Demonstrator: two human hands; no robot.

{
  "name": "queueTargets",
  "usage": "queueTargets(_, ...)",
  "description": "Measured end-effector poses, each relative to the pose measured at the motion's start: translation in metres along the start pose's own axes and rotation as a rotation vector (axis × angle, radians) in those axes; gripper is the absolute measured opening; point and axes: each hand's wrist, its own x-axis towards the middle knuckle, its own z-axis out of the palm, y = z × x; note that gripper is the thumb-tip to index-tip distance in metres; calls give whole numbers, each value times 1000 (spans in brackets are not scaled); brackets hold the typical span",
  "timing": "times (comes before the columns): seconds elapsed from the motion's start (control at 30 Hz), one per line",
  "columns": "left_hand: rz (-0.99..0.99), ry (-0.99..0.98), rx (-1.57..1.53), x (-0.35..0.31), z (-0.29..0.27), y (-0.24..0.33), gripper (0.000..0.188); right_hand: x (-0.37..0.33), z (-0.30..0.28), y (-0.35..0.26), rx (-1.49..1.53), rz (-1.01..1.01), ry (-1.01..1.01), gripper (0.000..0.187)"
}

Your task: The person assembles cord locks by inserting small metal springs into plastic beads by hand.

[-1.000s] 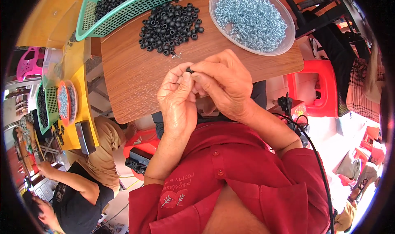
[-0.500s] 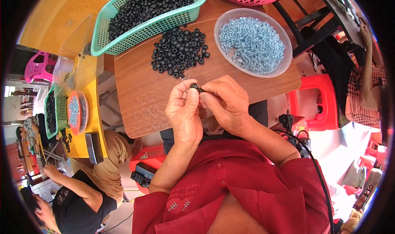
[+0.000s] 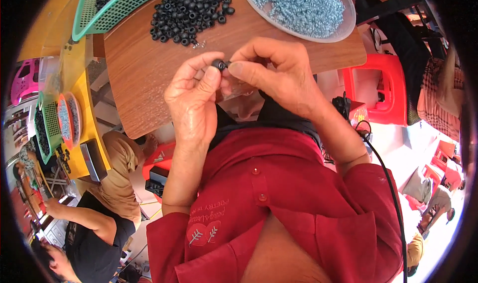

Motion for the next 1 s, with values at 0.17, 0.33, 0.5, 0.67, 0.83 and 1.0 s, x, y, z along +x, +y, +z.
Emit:
queueTargets(0.17,-43,-49,33,-6,-1,1,24,2,-9,1,56,138,-81,16)
queueTargets(0.33,-36,-55,86,-5,-5,1,22,11,-21,2,-40,324,-206,18)
queueTargets(0.5,-92,-13,73,-2,-7,-1,22,16,-21,12,24,295,-195,17)
queueTargets(0.67,-69,-13,-25,5,-8,-4,21,18,-13,20,102,240,-101,16)
queueTargets(0.83,-65,5,-39,9,-9,-6,21,19,-12,25,138,218,-55,15)
queueTargets(1.0,-74,-1,-16,12,-10,-7,20,20,-14,28,108,166,-80,15)
